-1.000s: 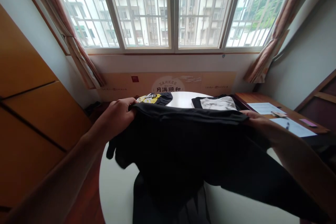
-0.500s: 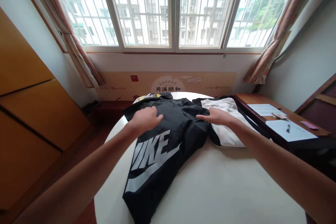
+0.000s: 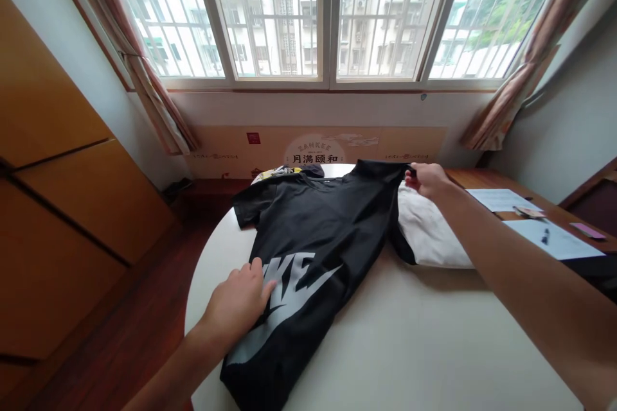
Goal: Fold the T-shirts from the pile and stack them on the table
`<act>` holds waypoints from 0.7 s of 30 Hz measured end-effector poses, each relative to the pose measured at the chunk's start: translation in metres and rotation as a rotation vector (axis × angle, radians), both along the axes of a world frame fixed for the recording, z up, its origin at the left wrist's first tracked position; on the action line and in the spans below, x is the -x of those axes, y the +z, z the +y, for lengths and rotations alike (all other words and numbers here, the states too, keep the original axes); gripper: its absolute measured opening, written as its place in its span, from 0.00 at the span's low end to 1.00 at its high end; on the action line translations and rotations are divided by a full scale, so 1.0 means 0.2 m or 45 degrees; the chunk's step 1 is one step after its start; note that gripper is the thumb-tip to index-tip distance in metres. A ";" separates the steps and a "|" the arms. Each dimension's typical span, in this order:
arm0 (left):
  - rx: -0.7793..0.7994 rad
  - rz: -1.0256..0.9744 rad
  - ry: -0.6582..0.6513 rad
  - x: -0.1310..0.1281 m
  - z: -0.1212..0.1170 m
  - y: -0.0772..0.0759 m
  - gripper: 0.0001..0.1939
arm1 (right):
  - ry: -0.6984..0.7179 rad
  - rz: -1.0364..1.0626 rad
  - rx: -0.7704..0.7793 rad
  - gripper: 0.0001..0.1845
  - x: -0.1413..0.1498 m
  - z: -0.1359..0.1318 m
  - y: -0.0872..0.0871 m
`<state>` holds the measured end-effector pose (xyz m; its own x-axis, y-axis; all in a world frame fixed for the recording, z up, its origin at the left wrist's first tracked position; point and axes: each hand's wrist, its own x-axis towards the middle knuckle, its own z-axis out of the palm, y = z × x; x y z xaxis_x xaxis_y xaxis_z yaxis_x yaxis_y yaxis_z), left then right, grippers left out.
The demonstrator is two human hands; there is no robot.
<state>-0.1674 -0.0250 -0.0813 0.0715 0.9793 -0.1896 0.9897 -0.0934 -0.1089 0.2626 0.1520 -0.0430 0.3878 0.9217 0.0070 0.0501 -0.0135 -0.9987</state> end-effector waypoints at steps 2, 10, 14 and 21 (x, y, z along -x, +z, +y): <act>-0.095 0.013 -0.007 0.00 -0.02 0.00 0.16 | -0.057 0.066 -0.032 0.05 -0.01 -0.01 0.06; -0.119 -0.600 -0.694 -0.16 -0.36 -0.09 0.19 | 0.644 -0.775 0.291 0.25 0.25 -0.65 -0.22; -0.094 -0.770 -0.458 -0.15 -0.34 -0.07 0.15 | 0.508 -1.288 0.352 0.23 0.41 -0.88 -0.42; -0.305 -1.506 0.228 -0.04 -0.18 0.09 0.22 | 0.492 -1.302 0.293 0.28 0.56 -0.92 -0.42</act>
<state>-0.1604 -0.0602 -0.0627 -0.0622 0.9942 0.0878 0.4866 -0.0466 0.8724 0.1512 -0.0317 -0.1263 -0.0158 0.9995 -0.0277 0.8874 0.0013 -0.4610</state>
